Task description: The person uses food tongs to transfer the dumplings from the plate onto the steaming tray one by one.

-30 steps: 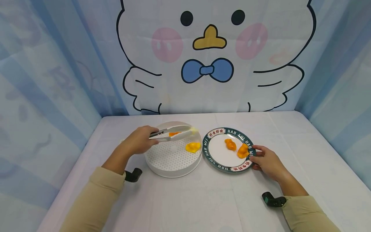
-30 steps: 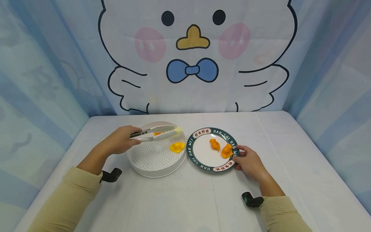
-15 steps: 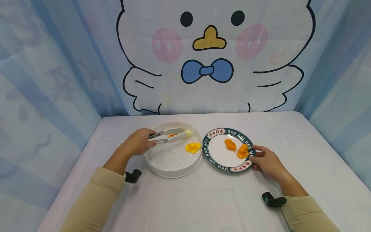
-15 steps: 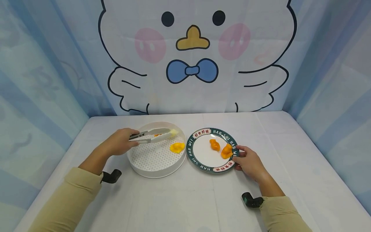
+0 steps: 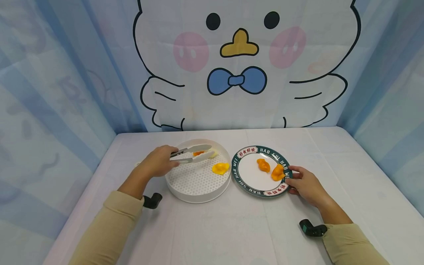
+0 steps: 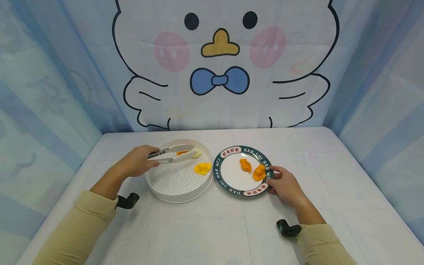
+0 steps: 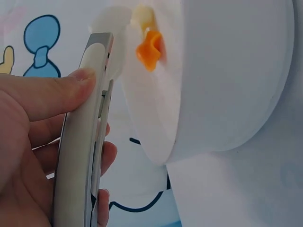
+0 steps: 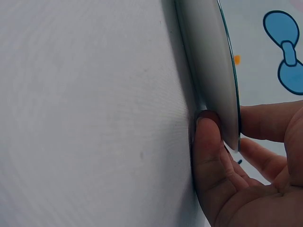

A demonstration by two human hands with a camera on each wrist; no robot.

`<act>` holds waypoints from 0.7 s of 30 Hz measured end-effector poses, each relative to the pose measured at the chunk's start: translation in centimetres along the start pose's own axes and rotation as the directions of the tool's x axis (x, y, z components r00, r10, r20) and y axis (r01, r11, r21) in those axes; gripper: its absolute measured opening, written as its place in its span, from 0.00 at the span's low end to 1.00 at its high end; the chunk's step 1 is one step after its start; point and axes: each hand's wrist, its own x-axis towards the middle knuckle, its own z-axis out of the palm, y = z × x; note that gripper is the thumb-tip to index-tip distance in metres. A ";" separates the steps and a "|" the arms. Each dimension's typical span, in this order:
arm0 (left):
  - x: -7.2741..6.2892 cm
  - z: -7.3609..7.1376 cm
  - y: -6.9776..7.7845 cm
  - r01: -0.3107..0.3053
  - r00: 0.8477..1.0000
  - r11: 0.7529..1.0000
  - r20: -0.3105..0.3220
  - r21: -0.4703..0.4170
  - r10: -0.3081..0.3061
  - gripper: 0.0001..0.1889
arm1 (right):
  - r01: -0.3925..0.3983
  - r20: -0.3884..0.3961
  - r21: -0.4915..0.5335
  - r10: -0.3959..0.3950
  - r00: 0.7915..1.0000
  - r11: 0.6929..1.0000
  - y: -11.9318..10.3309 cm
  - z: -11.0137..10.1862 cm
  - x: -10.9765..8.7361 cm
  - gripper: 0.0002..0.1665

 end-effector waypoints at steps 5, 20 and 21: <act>0.0 -0.1 0.6 -0.020 1.000 1.000 -0.011 -0.014 0.020 0.30 | -0.005 0.004 0.002 0.005 1.000 1.000 0.0 0.0 0.0 0.39; 0.6 0.7 4.7 -0.132 0.991 0.991 -0.009 0.018 0.132 0.30 | -0.010 0.002 -0.002 0.010 1.000 1.000 0.0 -0.1 0.1 0.39; 0.8 0.8 5.1 -0.144 0.990 0.989 -0.012 0.027 0.144 0.29 | -0.012 0.003 -0.001 0.012 1.000 1.000 0.0 -0.1 0.1 0.39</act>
